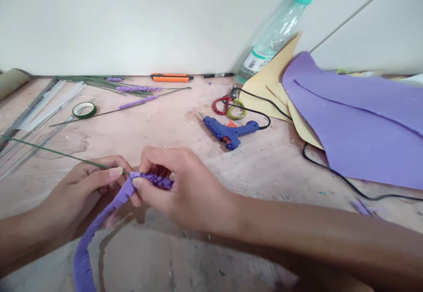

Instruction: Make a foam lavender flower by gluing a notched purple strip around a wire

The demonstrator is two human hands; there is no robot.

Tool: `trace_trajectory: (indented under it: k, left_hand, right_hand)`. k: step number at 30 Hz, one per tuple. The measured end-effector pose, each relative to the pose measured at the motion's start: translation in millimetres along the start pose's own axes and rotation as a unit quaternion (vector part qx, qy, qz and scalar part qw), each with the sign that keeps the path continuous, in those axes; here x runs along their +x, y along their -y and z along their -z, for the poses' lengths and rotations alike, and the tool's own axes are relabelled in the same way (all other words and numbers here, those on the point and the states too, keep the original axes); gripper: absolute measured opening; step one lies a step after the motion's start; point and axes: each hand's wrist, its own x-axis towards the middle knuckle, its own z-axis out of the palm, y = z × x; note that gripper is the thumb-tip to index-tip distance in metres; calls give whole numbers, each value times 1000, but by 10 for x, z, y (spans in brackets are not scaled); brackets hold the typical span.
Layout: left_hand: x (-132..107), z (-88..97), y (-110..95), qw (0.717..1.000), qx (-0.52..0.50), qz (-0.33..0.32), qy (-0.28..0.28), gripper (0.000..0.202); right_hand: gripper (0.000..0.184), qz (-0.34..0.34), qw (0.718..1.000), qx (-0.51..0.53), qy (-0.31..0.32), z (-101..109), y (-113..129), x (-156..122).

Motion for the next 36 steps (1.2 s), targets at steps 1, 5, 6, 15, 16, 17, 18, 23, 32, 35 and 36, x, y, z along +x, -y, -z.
trace_trajectory:
  k: [1, 5, 6, 15, 16, 17, 18, 23, 32, 35, 36]
  left_hand:
    - [-4, 7, 3, 1000, 4, -1, -1, 20]
    - [-15, 26, 11, 1000, 26, 4, -10, 17]
    - [-13, 25, 10, 999, 32, 3, -11, 17]
    - [-4, 11, 19, 1000, 29, -3, 6, 18]
    - [-7, 14, 21, 1000, 22, -1, 7, 19]
    - [-10, 17, 22, 1000, 13, 1, 9, 18]
    - [-13, 22, 23, 1000, 6, 3, 13, 17]
    - [-27, 56, 12, 998, 52, 7, 27, 15]
    - [-10, 44, -36, 996, 82, 26, 6, 16]
    - [-21, 37, -44, 996, 91, 22, -1, 17]
    - [-25, 40, -44, 995, 94, 20, -3, 17]
  right_hand:
    - [20, -7, 1000, 4, 1, 0, -4, -1]
    - [17, -24, 1000, 15, 4, 22, -32, 4]
    - [15, -20, 1000, 17, 8, 34, -39, 8]
    - [25, -70, 997, -21, 30, 61, 4, 27]
    - [24, -62, 998, -23, 22, 54, 5, 26]
    - [23, -50, 998, -22, 15, 49, 3, 26]
    - [23, -41, 999, -21, 10, 45, -2, 26]
    - [17, -18, 998, -53, -12, 35, -37, 12]
    - [12, 27, 996, -74, -36, 4, -69, 6]
    - [12, 31, 995, -90, -42, 2, -74, 4]
    - [12, 31, 994, -96, -47, 2, -73, 2]
